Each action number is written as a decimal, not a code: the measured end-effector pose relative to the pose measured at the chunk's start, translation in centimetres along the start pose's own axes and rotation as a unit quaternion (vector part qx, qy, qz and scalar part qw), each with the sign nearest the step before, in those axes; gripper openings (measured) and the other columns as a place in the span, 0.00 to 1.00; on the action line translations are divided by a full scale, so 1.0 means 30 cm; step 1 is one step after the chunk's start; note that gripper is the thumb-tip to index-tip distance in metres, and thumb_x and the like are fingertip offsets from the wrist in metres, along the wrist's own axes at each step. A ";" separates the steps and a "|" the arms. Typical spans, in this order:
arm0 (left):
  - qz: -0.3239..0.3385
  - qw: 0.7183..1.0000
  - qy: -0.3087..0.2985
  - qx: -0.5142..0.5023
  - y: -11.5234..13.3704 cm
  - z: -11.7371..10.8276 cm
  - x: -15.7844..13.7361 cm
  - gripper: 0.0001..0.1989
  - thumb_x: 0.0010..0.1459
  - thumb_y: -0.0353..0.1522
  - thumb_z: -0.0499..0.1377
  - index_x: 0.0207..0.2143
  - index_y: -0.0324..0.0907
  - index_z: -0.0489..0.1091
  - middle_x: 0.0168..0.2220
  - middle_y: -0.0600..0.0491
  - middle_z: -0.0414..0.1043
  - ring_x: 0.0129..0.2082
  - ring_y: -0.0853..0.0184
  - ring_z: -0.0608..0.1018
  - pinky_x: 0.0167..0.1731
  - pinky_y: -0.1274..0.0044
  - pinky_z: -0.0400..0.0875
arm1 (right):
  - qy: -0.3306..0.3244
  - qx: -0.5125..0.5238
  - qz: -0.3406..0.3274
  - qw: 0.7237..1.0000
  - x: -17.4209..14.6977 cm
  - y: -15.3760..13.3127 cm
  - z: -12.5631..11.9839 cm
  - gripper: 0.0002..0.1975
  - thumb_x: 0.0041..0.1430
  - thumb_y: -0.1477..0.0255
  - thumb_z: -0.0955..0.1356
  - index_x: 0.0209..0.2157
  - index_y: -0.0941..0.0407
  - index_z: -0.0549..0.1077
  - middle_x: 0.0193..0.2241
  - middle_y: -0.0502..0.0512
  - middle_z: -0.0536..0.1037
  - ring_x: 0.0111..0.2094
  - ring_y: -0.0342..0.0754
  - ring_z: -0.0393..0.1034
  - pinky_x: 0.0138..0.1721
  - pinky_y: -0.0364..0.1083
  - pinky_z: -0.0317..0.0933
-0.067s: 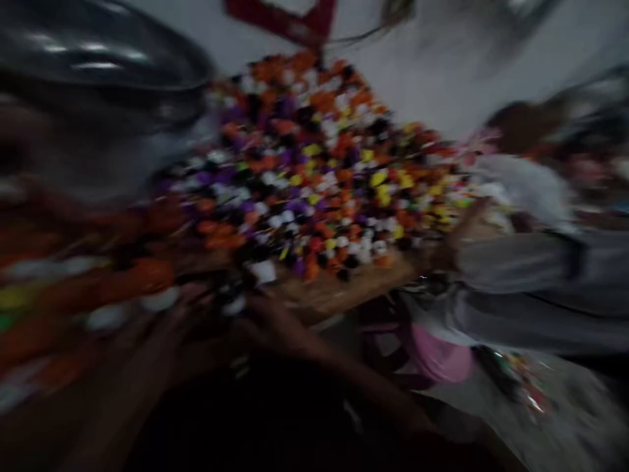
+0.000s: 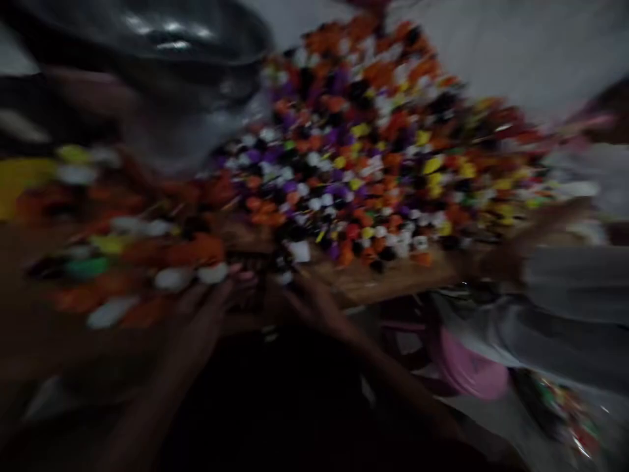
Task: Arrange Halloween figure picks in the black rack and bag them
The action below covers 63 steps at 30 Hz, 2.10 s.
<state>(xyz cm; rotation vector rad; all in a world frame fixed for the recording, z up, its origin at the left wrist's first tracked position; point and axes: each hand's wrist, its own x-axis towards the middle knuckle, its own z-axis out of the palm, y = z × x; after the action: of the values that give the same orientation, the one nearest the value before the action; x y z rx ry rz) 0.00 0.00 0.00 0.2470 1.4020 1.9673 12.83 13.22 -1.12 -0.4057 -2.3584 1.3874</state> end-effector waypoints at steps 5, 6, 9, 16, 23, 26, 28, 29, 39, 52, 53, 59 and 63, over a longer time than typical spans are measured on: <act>-0.050 0.994 -0.064 0.069 -0.029 -0.063 -0.082 0.25 0.53 0.50 0.71 0.42 0.39 0.79 0.38 0.46 0.83 0.38 0.59 0.85 0.48 0.65 0.80 | 0.054 0.042 0.066 0.995 0.071 0.073 0.011 0.14 0.62 0.61 0.67 0.38 0.57 0.77 0.34 0.56 0.80 0.35 0.50 0.72 0.39 0.47 0.67; -0.052 0.990 -0.091 0.098 -0.039 -0.059 -0.087 0.22 0.56 0.48 0.69 0.42 0.39 0.80 0.38 0.46 0.83 0.39 0.59 0.85 0.47 0.67 0.81 | 0.053 0.058 0.077 0.994 0.085 0.072 0.016 0.13 0.62 0.61 0.68 0.37 0.57 0.77 0.34 0.55 0.80 0.34 0.50 0.72 0.38 0.47 0.66; 0.013 0.962 -0.141 0.233 -0.044 -0.069 -0.117 0.14 0.64 0.40 0.63 0.45 0.41 0.79 0.42 0.47 0.84 0.42 0.59 0.84 0.46 0.69 0.81 | 0.037 0.111 0.109 0.987 0.119 0.046 0.032 0.12 0.61 0.61 0.70 0.37 0.56 0.79 0.33 0.53 0.81 0.34 0.48 0.73 0.36 0.46 0.66; 0.327 0.702 -0.118 0.622 0.023 -0.213 -0.204 0.19 0.66 0.21 0.54 0.57 0.38 0.72 0.59 0.45 0.76 0.64 0.60 0.73 0.65 0.69 0.68 | -0.011 0.193 0.109 0.975 0.200 -0.001 0.144 0.10 0.60 0.63 0.74 0.34 0.55 0.82 0.30 0.50 0.81 0.33 0.47 0.74 0.34 0.44 0.66; 0.361 0.638 -0.075 0.676 -0.067 -0.303 -0.208 0.20 0.65 0.20 0.54 0.58 0.36 0.70 0.61 0.40 0.74 0.68 0.56 0.69 0.65 0.64 0.70 | -0.030 0.134 0.056 0.989 0.227 -0.043 0.212 0.09 0.63 0.64 0.73 0.34 0.55 0.82 0.30 0.51 0.80 0.32 0.46 0.73 0.35 0.44 0.64; 0.385 0.643 -0.075 0.657 -0.103 -0.308 -0.210 0.22 0.65 0.21 0.54 0.60 0.35 0.68 0.59 0.40 0.75 0.67 0.56 0.70 0.65 0.63 0.71 | -0.042 0.080 0.017 0.996 0.220 -0.041 0.241 0.08 0.64 0.66 0.73 0.33 0.54 0.81 0.34 0.53 0.80 0.37 0.48 0.73 0.40 0.46 0.66; 0.391 0.643 -0.076 0.654 -0.120 -0.312 -0.210 0.20 0.65 0.21 0.54 0.59 0.33 0.69 0.59 0.38 0.75 0.67 0.54 0.71 0.66 0.61 0.71 | -0.043 0.055 -0.007 0.998 0.213 -0.029 0.267 0.07 0.64 0.67 0.73 0.33 0.54 0.81 0.35 0.54 0.80 0.39 0.49 0.74 0.44 0.47 0.67; 0.391 0.644 -0.076 0.653 -0.127 -0.314 -0.210 0.20 0.65 0.21 0.54 0.59 0.33 0.69 0.59 0.38 0.75 0.67 0.54 0.71 0.66 0.61 0.71 | -0.044 0.040 -0.020 0.998 0.210 -0.022 0.279 0.06 0.64 0.67 0.73 0.33 0.53 0.81 0.35 0.53 0.80 0.40 0.49 0.74 0.45 0.48 0.66; 0.396 0.693 -0.057 0.600 -0.108 -0.316 -0.223 0.24 0.65 0.20 0.53 0.62 0.39 0.68 0.58 0.43 0.76 0.66 0.59 0.72 0.66 0.63 0.71 | -0.036 -0.033 -0.068 0.996 0.206 0.002 0.308 0.08 0.64 0.65 0.73 0.32 0.53 0.81 0.32 0.53 0.81 0.37 0.50 0.73 0.45 0.50 0.66; 0.032 0.985 0.134 0.102 -0.102 -0.228 -0.325 0.20 0.61 0.49 0.64 0.39 0.40 0.76 0.21 0.59 0.60 0.20 0.75 0.62 0.21 0.82 0.59 | -0.086 -0.070 -0.118 0.987 0.179 0.031 0.292 0.07 0.62 0.69 0.70 0.30 0.52 0.78 0.31 0.54 0.79 0.40 0.53 0.71 0.50 0.55 0.64; 0.027 0.987 0.134 0.085 -0.105 -0.219 -0.321 0.22 0.59 0.51 0.66 0.38 0.40 0.76 0.22 0.58 0.60 0.21 0.74 0.63 0.21 0.81 0.59 | -0.088 -0.070 -0.122 0.986 0.177 0.030 0.290 0.07 0.62 0.69 0.70 0.29 0.53 0.77 0.31 0.54 0.78 0.39 0.53 0.71 0.49 0.55 0.64; 0.050 0.985 0.161 0.029 -0.082 -0.216 -0.309 0.24 0.61 0.53 0.62 0.41 0.41 0.75 0.26 0.55 0.67 0.23 0.72 0.67 0.23 0.78 0.63 | -0.088 -0.084 -0.140 0.983 0.180 0.017 0.290 0.09 0.63 0.71 0.67 0.29 0.53 0.75 0.29 0.54 0.76 0.36 0.52 0.68 0.45 0.52 0.62; 0.089 0.983 0.150 0.057 -0.054 -0.211 -0.327 0.19 0.66 0.47 0.62 0.47 0.42 0.73 0.33 0.50 0.78 0.29 0.68 0.76 0.32 0.75 0.72 | -0.090 -0.075 -0.154 0.981 0.190 0.022 0.295 0.08 0.63 0.70 0.67 0.29 0.54 0.74 0.30 0.54 0.76 0.36 0.51 0.68 0.44 0.51 0.60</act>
<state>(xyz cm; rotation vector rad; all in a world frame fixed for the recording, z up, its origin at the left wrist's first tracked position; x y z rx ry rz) 4.63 -10.72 -1.66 0.1344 1.7401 2.1399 3.77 9.13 -4.64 0.0497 -2.5465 1.1484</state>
